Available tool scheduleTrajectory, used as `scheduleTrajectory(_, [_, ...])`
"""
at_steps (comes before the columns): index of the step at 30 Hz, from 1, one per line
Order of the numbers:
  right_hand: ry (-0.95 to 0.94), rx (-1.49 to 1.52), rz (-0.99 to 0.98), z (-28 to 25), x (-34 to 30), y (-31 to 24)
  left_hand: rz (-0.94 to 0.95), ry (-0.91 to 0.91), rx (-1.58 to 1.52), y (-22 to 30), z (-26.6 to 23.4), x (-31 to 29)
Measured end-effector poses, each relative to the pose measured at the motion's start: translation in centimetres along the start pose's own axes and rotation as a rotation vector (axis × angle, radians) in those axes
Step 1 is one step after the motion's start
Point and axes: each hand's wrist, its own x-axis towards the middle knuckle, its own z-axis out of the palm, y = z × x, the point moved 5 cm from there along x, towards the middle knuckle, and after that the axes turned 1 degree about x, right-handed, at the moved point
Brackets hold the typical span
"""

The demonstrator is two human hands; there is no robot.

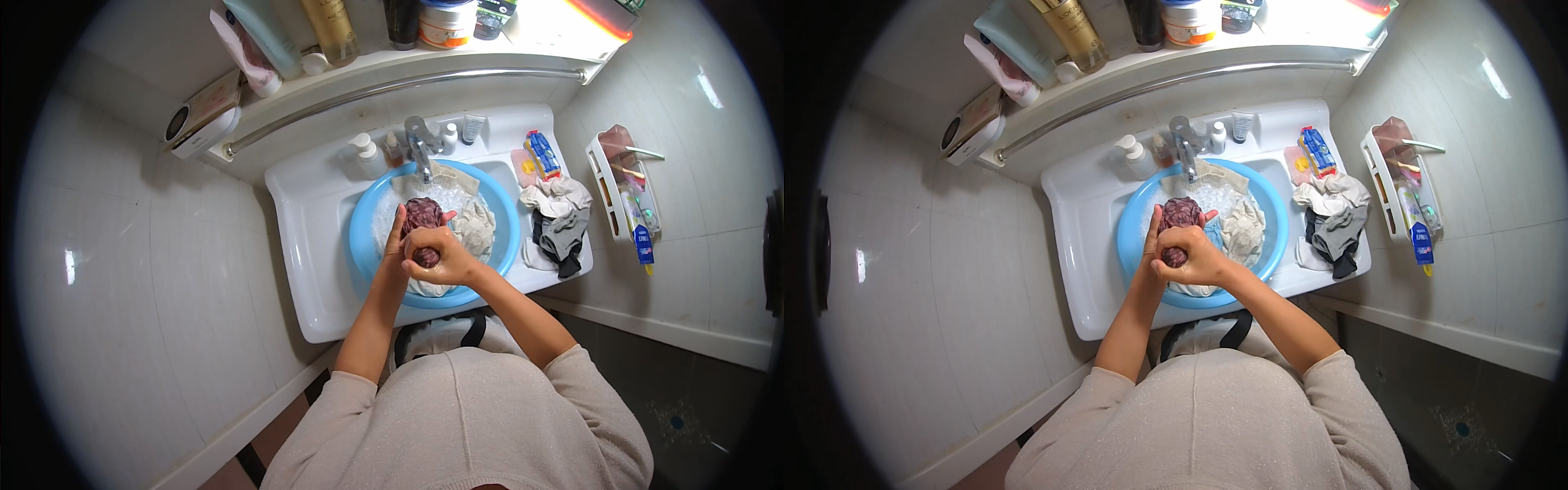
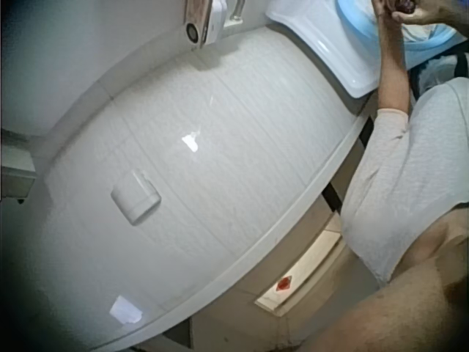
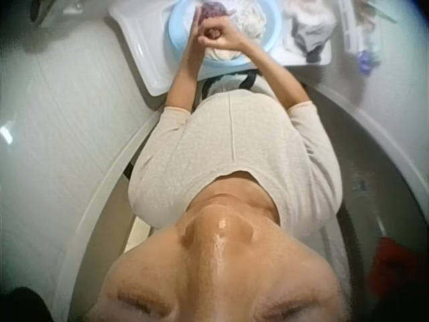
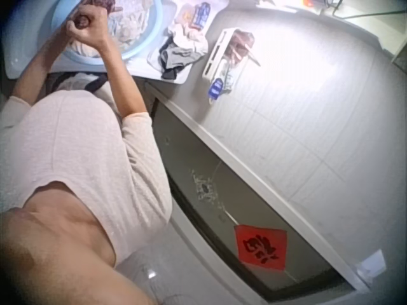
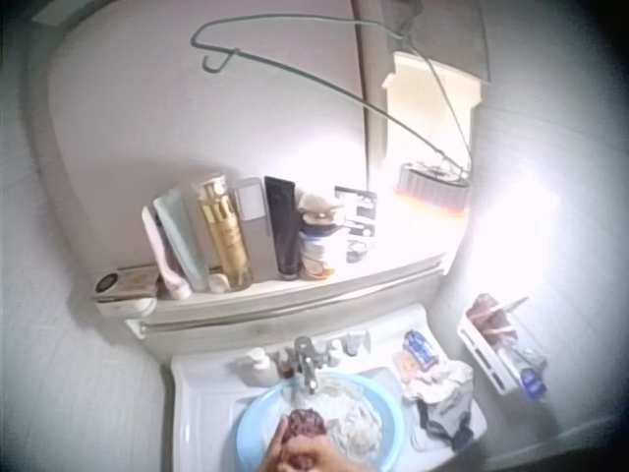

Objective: The person hand washes clothes in a blue basin placed in a bathroom sink. They scrub a dark patterned cloth, apply detergent from a blue and yellow box, rinse under running water, and then wash a light blue garment. The person wrings out the items and places them aside.

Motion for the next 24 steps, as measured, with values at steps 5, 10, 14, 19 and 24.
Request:
scheduleTrajectory(5, [0.262, 0.610, 0.157, -1.5, 0.7, 2.6, -0.044, -0.146, -0.217, -0.6, -1.5, 1.0])
scheduleTrajectory(10, [0.791, 1.139, 0.260, -2.9, -0.6, 6.9, 0.315, 0.184, -0.132, 1.9, -1.6, 2.8])
scheduleTrajectory(14, [1.011, 1.311, 0.412, -2.0, -1.2, 10.1, 0.566, 0.341, 0.184, 3.2, -1.5, 1.9])
scheduleTrajectory(19, [0.958, 1.483, 0.558, -1.5, -1.9, 13.1, 0.913, 0.239, 0.830, 4.4, 2.1, -0.3])
scheduleTrajectory(24, [0.660, 1.648, 0.706, -1.1, -0.6, 11.0, 1.074, 0.052, 1.395, 4.1, 6.4, -2.2])
